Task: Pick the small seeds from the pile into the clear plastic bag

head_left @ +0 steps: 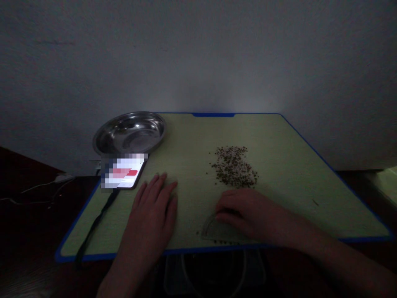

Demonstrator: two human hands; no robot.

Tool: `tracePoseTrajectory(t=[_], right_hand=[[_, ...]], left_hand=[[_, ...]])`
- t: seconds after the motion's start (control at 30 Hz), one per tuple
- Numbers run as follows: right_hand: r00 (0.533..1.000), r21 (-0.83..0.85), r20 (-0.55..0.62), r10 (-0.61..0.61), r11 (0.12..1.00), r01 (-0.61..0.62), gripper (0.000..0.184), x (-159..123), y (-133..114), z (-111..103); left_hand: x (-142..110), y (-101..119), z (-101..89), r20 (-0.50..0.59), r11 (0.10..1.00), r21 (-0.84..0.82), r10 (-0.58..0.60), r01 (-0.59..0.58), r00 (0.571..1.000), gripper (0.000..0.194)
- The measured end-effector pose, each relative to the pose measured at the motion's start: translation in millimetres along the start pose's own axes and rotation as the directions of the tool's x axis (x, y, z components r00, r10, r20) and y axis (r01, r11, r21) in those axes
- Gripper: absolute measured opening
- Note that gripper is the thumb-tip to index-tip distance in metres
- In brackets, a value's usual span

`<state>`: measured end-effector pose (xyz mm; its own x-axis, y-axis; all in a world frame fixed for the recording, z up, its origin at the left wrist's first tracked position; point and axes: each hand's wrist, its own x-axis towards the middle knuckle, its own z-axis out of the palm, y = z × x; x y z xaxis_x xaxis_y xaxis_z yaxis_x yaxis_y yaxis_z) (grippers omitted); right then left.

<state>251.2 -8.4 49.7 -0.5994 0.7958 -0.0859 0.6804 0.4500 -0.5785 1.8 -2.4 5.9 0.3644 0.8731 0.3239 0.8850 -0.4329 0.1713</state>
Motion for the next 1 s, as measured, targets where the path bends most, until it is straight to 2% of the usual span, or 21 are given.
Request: tracePoseTrajectory(t=[0.2, 0.33, 0.43, 0.63, 0.8, 1.0], right_hand=[[0.998, 0.043, 0.034, -0.051, 0.998, 0.050, 0.020, -6, -7, -4], [0.999, 0.058, -0.018, -0.042, 0.997, 0.043, 0.021, 1, -3, -12], [0.998, -0.013, -0.049, -0.040, 0.999, 0.039, 0.020, 13, -1, -13], [0.994, -0.065, 0.043, -0.102, 0.992, 0.105, 0.018, 33, -10, -3], [0.986, 0.007, 0.115, -0.123, 0.992, 0.123, 0.018, 22, -14, -1], [0.987, 0.081, 0.078, -0.138, 0.988, 0.132, 0.020, 7, -14, -7]], left_hand=[[0, 2, -0.4, -0.011, 1.000, 0.000, 0.002, -0.002, 1.000, 0.039], [0, 3, -0.1, -0.012, 1.000, -0.004, -0.012, 0.012, 1.000, 0.037], [-1, 3, -0.3, 0.002, 1.000, -0.013, -0.017, 0.017, 1.000, 0.036], [-1, 3, 0.7, -0.017, 1.000, -0.019, -0.022, 0.021, 1.000, 0.035], [-2, 3, 1.3, -0.024, 1.000, -0.016, -0.017, 0.016, 1.000, 0.035], [-1, 3, 0.9, -0.015, 1.000, -0.010, -0.013, 0.013, 1.000, 0.035]])
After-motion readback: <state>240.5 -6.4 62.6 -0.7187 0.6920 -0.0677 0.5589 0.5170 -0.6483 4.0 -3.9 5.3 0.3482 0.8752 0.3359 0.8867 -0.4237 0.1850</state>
